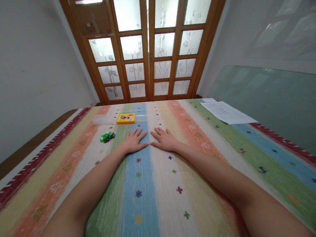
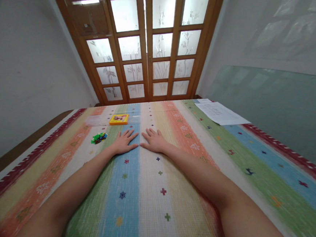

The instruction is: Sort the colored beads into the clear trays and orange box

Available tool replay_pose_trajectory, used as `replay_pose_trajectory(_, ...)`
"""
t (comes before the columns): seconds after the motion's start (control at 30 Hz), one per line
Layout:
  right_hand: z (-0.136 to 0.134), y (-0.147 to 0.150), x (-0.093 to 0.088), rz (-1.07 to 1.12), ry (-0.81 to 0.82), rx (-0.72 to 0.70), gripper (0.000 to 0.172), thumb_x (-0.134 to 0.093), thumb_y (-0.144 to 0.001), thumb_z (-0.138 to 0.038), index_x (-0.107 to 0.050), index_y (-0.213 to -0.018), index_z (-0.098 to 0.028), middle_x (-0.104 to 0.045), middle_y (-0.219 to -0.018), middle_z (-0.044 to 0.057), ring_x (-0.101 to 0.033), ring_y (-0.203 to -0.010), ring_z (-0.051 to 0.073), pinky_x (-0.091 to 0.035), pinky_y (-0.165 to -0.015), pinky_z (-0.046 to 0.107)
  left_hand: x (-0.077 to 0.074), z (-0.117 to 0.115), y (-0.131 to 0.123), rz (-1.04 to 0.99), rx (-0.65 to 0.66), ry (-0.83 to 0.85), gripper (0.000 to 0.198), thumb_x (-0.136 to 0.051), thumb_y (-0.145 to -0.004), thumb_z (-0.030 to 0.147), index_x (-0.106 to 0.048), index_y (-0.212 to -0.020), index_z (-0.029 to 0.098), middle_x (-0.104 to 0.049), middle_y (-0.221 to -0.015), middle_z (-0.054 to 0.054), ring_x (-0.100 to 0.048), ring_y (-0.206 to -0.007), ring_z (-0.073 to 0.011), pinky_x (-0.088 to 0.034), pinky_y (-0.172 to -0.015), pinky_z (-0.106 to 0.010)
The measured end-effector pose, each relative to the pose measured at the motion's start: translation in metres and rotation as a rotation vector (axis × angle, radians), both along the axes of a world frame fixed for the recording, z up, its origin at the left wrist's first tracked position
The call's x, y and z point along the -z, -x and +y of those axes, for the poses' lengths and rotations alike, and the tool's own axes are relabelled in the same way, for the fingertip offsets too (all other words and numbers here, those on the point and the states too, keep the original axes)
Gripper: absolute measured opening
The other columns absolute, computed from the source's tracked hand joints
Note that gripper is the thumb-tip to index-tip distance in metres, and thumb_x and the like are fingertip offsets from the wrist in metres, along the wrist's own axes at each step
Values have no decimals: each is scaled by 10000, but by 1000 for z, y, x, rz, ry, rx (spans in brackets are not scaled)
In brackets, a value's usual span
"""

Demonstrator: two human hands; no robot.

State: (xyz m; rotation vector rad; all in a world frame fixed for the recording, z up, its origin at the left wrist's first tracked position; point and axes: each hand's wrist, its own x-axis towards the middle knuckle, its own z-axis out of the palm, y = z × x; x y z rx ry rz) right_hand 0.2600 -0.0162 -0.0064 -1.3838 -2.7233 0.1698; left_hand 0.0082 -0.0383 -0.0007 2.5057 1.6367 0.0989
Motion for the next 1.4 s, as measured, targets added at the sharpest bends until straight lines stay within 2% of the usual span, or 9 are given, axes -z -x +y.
replay_pose_trajectory(0.6,2,0,2,1,-3,-1,890,-257,-965,-825,-309,-1667,-280,-203,-1743,123,-187,-1608,356,-134,-1271,631,0,0,1,-2,5,2,843,-362,-949,809,-292,-1661,365,-156,-1763,-64,-94,-1623,-382,-54,-1242,-716)
replay_pose_trajectory(1.1,0,0,-1,-8,37,-19,936,-221,-955,-846,-246,-1687,-263,-155,-1749,135,-140,-1619,352,-87,-1286,616,1,1,-1,14,3,31,893,-324,-934,843,-247,-1676,352,-97,-1768,-64,-30,-1633,-367,-10,-1246,-711)
replay_pose_trajectory(1.3,2,0,2,-7,29,-24,934,-224,-956,-845,-258,-1684,-261,-163,-1748,136,-153,-1616,363,-98,-1280,627,3,1,0,5,1,17,885,-341,-931,841,-260,-1671,362,-121,-1767,-53,-57,-1630,-371,-19,-1250,-707)
replay_pose_trajectory(1.4,1,-1,3,15,-16,-21,874,-284,-978,-802,-312,-1667,-266,-227,-1736,129,-207,-1602,362,-146,-1271,616,4,2,0,-13,-2,-23,844,-376,-944,808,-318,-1654,355,-195,-1755,-50,-135,-1618,-372,-75,-1260,-689)
